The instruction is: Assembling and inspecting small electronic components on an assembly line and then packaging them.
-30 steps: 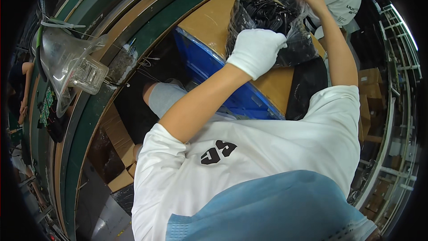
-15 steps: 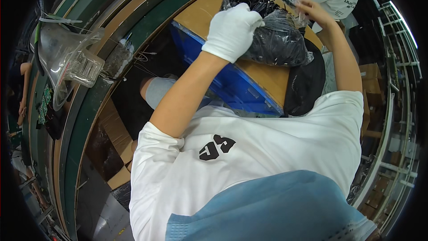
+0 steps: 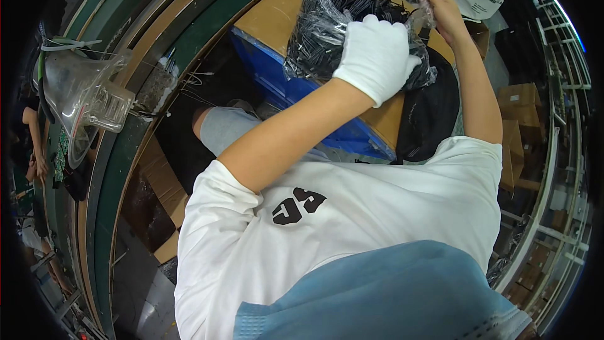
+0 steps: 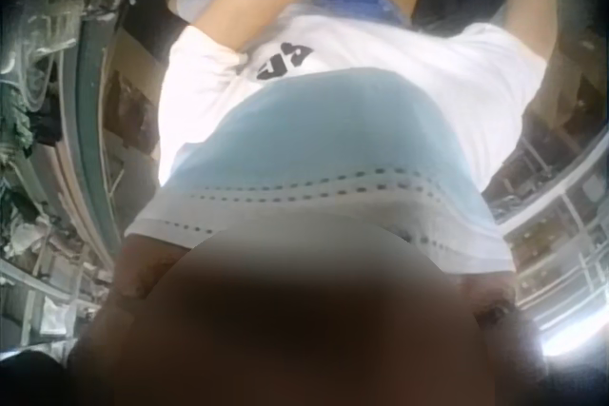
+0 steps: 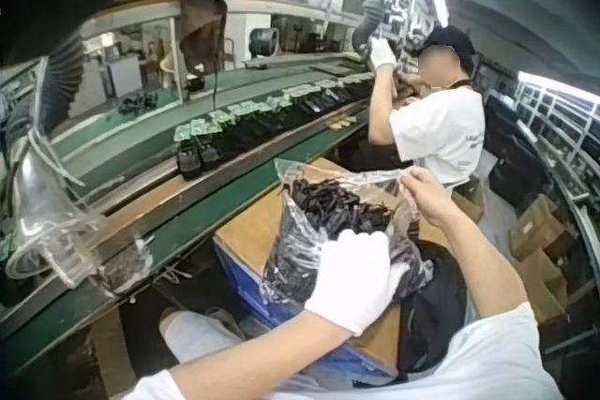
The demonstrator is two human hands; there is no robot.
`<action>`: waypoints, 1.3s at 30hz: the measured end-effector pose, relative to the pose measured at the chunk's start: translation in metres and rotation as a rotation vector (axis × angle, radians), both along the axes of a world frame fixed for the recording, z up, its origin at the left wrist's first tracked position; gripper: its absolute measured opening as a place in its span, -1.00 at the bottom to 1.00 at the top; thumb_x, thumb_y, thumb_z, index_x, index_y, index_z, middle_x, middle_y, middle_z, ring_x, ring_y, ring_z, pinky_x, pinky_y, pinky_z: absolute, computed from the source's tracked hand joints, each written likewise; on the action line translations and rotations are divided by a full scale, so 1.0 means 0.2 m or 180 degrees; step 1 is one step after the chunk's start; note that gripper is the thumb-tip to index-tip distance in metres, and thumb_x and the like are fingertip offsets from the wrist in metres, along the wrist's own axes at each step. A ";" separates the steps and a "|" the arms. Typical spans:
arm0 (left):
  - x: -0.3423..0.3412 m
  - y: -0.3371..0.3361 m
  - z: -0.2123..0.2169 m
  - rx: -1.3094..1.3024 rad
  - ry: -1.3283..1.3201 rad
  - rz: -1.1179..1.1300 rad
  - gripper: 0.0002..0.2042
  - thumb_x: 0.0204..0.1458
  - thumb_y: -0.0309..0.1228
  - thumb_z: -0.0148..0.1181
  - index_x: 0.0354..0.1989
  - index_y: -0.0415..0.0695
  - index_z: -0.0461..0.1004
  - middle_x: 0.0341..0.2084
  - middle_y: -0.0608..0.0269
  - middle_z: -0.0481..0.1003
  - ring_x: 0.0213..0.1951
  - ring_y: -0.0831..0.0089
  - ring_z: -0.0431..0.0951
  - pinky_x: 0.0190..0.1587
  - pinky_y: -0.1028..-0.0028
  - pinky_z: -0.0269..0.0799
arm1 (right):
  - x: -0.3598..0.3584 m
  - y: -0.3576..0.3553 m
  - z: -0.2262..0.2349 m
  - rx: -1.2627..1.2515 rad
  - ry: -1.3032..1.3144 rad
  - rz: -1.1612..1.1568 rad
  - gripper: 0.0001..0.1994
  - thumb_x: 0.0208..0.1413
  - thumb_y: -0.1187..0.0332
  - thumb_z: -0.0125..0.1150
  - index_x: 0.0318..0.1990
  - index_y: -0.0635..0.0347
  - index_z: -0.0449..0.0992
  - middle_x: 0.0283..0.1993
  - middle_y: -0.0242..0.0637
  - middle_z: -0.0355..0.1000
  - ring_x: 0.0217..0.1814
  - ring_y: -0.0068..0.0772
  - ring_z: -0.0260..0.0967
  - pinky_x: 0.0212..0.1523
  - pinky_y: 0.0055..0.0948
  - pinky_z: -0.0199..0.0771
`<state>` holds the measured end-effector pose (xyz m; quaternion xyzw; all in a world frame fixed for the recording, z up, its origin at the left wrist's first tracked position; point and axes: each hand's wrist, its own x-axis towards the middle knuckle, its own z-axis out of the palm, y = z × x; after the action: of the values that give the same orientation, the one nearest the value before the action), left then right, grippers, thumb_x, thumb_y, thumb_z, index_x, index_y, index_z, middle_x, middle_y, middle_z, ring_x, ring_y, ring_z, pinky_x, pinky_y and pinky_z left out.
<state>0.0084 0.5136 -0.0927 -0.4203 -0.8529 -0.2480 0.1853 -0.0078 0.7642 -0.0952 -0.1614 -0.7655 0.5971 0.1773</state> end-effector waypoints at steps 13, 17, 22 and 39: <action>-0.07 -0.28 0.07 0.1199 -0.0573 -0.0742 -0.85 0.03 -0.39 0.25 -0.55 -0.10 0.57 -0.62 0.28 0.54 -0.54 0.49 0.44 -0.46 0.54 0.31 | 0.01 0.27 0.34 -0.1373 0.0298 0.1735 -0.85 0.28 0.46 0.01 -0.17 0.36 0.48 -0.38 -0.39 0.43 -0.43 -0.70 0.28 -0.36 -0.75 0.26; -0.09 -0.35 0.11 0.2345 -0.1514 -0.1025 -0.85 0.09 -0.42 0.22 -0.51 -0.12 0.58 -0.59 0.32 0.55 -0.54 0.61 0.39 -0.46 0.60 0.28 | 0.10 0.14 0.50 -0.2005 0.0383 0.1594 -0.85 0.27 0.49 0.01 -0.15 0.40 0.46 -0.36 -0.35 0.42 -0.42 -0.67 0.29 -0.34 -0.74 0.27; -0.18 -0.39 0.08 0.3549 -0.2842 -0.0890 -0.92 0.11 -0.49 0.21 -0.35 -0.20 0.60 -0.58 0.35 0.52 -0.53 0.55 0.40 -0.42 0.60 0.33 | 0.26 -0.05 0.64 -0.2540 0.0642 0.1359 -0.83 0.25 0.53 0.00 -0.09 0.47 0.41 -0.30 -0.29 0.41 -0.42 -0.62 0.29 -0.29 -0.71 0.30; -0.35 -0.27 -0.41 0.4571 -0.5775 -0.0435 -0.61 0.26 -0.14 -0.02 -0.01 -0.24 0.45 -0.11 0.06 0.53 -0.13 0.32 0.48 -0.07 0.40 0.36 | -0.45 0.02 0.08 -0.2189 0.1588 0.2217 -0.68 0.28 0.47 0.03 0.11 0.54 0.35 -0.06 -0.07 0.46 -0.29 -0.50 0.39 0.12 -0.48 0.43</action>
<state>-0.0610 0.4595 -0.1745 0.0688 -0.3108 -0.8950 -0.3124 -0.0975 0.7688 -0.0796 0.1993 -0.4691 0.8564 0.0822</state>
